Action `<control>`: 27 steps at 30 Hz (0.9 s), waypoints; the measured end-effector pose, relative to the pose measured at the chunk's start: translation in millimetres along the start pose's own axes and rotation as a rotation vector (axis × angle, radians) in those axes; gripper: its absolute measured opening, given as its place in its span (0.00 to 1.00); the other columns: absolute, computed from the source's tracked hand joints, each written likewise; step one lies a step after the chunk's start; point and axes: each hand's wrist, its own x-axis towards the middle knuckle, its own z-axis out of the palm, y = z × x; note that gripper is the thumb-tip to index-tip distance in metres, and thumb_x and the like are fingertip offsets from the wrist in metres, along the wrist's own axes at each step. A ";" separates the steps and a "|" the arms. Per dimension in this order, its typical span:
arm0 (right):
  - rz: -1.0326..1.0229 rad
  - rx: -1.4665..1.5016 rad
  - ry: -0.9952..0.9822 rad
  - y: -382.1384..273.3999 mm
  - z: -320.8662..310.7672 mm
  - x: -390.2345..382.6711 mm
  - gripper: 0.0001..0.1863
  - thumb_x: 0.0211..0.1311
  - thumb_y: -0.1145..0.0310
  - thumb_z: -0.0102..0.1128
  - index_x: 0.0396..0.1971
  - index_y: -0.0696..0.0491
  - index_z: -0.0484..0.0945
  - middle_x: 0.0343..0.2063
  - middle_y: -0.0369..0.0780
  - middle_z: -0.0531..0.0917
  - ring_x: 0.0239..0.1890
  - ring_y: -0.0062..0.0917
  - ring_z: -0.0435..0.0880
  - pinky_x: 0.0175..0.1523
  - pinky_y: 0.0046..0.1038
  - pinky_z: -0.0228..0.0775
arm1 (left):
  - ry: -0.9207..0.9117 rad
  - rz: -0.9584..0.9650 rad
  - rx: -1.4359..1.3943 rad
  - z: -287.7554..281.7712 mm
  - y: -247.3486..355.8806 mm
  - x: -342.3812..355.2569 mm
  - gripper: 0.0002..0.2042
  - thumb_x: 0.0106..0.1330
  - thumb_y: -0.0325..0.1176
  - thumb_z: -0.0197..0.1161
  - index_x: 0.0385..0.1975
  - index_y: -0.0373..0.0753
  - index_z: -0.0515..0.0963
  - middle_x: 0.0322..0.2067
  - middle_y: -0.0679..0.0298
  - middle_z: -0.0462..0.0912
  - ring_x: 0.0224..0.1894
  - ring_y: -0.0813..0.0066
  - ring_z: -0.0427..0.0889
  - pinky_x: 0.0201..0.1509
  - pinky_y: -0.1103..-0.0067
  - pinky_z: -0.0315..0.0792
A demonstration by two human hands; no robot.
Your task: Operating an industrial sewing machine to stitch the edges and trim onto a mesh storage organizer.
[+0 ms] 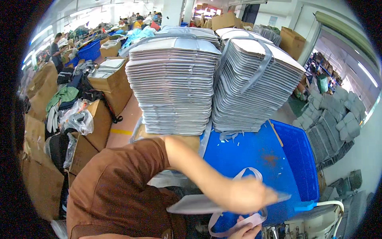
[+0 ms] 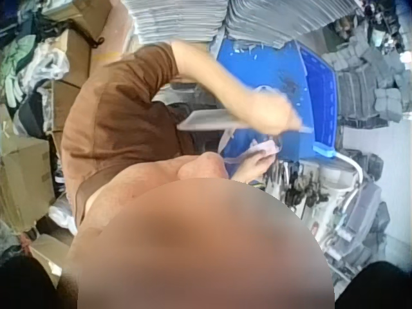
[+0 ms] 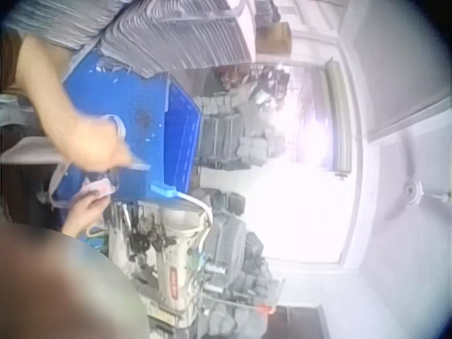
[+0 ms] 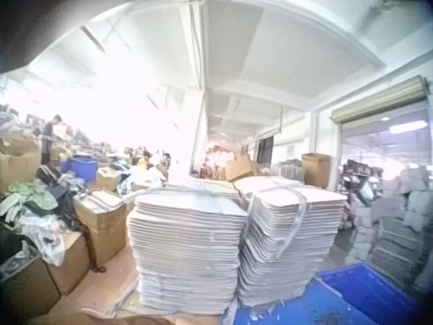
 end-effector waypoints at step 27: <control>0.040 0.312 0.072 -24.0 3.1 -35.2 0.18 0.77 0.70 0.44 0.60 0.61 0.70 0.48 0.39 0.80 0.49 0.19 0.75 0.57 0.22 0.65 | -0.734 0.271 -0.650 40.5 -35.8 65.8 0.05 0.61 0.27 0.66 0.32 0.35 0.77 0.36 0.59 0.85 0.41 0.64 0.83 0.44 0.73 0.74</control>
